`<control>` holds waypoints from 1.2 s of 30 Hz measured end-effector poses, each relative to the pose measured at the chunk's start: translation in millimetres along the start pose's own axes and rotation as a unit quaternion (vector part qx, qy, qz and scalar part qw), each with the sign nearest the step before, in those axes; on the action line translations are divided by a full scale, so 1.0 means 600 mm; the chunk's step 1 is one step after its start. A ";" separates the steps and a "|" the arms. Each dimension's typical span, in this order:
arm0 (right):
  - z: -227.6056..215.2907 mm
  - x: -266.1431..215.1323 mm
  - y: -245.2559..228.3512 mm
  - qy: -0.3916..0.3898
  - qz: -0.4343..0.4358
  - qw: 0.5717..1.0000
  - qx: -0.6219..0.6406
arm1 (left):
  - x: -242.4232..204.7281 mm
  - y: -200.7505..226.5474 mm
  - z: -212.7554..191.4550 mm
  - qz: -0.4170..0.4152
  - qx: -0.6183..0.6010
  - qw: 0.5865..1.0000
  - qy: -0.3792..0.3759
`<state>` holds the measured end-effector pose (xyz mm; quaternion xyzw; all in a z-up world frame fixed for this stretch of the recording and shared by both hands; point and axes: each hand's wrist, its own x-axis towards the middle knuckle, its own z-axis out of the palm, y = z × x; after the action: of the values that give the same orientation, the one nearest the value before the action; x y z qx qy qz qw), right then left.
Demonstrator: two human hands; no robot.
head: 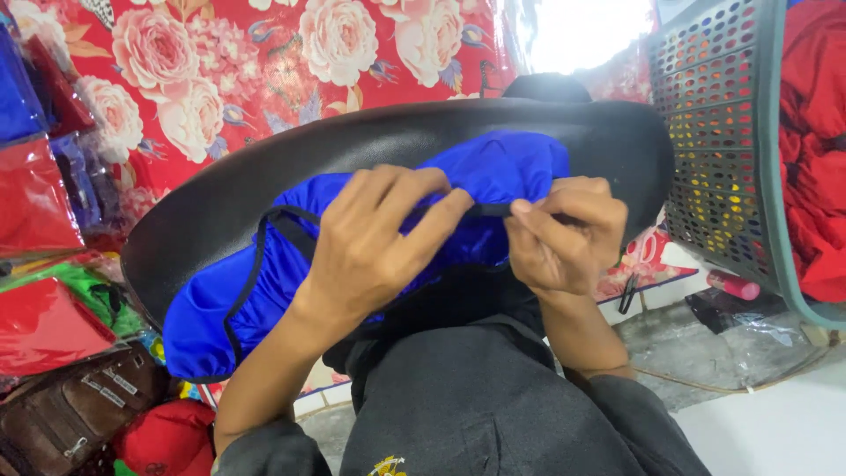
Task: Fitting a blue elasticated fabric cover onto a black motorcycle seat and adjusting the edges for a proper fit.
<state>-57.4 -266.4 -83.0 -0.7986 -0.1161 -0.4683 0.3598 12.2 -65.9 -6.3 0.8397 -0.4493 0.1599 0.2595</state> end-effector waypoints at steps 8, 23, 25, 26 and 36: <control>-0.002 0.014 0.014 -0.071 -0.002 0.991 -0.109 | -0.024 -0.019 0.017 -0.090 -0.058 0.982 0.155; -0.037 -0.023 0.116 0.054 -0.128 0.990 -0.038 | -0.096 -0.073 0.015 -0.150 -0.022 0.965 0.212; -0.038 -0.018 0.125 0.059 -0.127 0.989 -0.043 | -0.104 -0.086 0.005 -0.158 -0.023 0.964 0.211; -0.040 -0.016 0.128 0.065 -0.123 0.989 -0.049 | -0.108 -0.092 0.000 -0.165 -0.026 0.964 0.208; -0.015 0.002 0.073 -0.022 0.068 0.996 0.061 | -0.078 -0.068 -0.008 -0.182 -0.150 0.969 0.078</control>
<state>-39.8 -304.2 -99.9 -0.7913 -0.0977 -0.4174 0.4360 20.7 -13.0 -38.0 0.8439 -0.2857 0.1059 0.4415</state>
